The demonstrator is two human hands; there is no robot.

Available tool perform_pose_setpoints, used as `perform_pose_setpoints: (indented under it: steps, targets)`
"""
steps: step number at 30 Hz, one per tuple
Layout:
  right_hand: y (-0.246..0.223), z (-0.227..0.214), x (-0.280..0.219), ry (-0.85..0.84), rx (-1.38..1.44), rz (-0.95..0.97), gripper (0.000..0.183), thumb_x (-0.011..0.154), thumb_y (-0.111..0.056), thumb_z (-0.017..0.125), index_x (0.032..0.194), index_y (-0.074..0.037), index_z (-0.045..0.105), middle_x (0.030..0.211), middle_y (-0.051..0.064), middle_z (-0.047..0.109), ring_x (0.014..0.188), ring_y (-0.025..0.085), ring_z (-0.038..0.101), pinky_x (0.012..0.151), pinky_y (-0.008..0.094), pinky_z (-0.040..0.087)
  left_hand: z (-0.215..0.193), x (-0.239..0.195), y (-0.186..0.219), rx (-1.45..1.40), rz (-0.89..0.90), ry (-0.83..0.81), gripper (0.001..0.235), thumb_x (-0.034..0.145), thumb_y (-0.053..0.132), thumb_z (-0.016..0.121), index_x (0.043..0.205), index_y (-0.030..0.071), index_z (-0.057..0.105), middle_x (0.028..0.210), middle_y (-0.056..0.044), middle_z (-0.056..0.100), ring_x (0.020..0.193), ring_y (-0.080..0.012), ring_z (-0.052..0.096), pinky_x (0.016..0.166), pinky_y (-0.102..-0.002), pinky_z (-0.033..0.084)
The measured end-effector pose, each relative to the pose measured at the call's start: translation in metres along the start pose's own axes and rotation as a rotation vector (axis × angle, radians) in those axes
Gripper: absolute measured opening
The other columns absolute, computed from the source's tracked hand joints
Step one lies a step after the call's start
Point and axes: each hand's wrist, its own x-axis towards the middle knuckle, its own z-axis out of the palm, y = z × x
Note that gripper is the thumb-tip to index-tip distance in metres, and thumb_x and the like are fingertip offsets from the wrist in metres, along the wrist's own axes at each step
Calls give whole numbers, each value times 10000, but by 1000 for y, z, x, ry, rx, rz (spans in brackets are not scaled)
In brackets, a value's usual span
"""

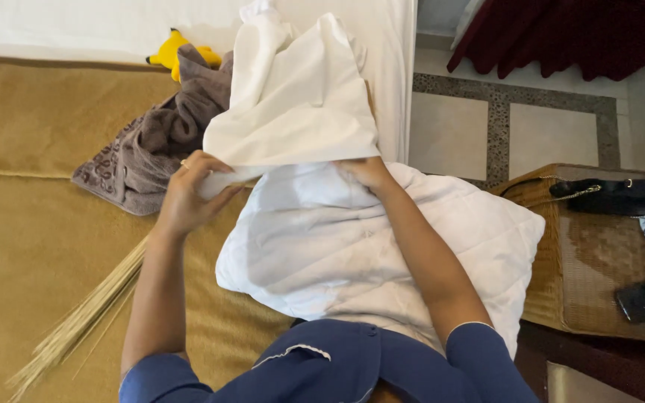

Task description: The person beats a white pillow with a rattan beater, then sets the beater aside and slides the pillow into a white pillowcase on the bed. They work the fabric over the pillow, adjust the corners, and place the covered pillow on the bed.

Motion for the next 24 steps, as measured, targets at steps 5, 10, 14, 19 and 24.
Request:
perform_pose_setpoints:
  steps: [5,10,14,19,24]
  targets:
    - [8,-10,4,100,-98,12,682,815,-111,831,1414,10,529,1388,126,620,1269,221,586,1059,328,488,10,-50,-53,200,-293,-26,419,751,26,828,1118,72,630,898,-123,623,822,-290,640,743,-395,516]
    - [39,-24,14,63,-100,-12,668,836,-121,781,1433,25,520,1445,144,611,1348,238,571,1111,325,468,44,-131,-136,374,-453,96,421,797,-46,727,1188,78,633,1093,-174,626,962,-366,632,826,-446,512]
    - [20,-23,10,117,-272,-120,701,885,-185,812,1468,12,478,1452,166,595,1363,258,548,1135,338,430,98,-192,-164,209,-454,97,402,878,-37,614,1268,58,611,1199,-230,626,1092,-433,607,927,-477,489]
    - [10,-22,7,119,-301,-217,745,902,-179,831,1501,6,429,1469,175,570,1388,275,526,1161,358,404,122,-221,-143,102,-390,178,527,849,-101,512,1335,55,645,1193,-265,641,1117,-469,592,980,-486,486]
    - [3,-37,2,79,-261,-343,720,923,-107,814,1506,15,409,1481,157,537,1407,281,500,1192,382,378,92,-207,-127,188,-301,238,374,901,-43,605,1208,115,747,1062,-139,702,1014,-348,649,910,-426,529]
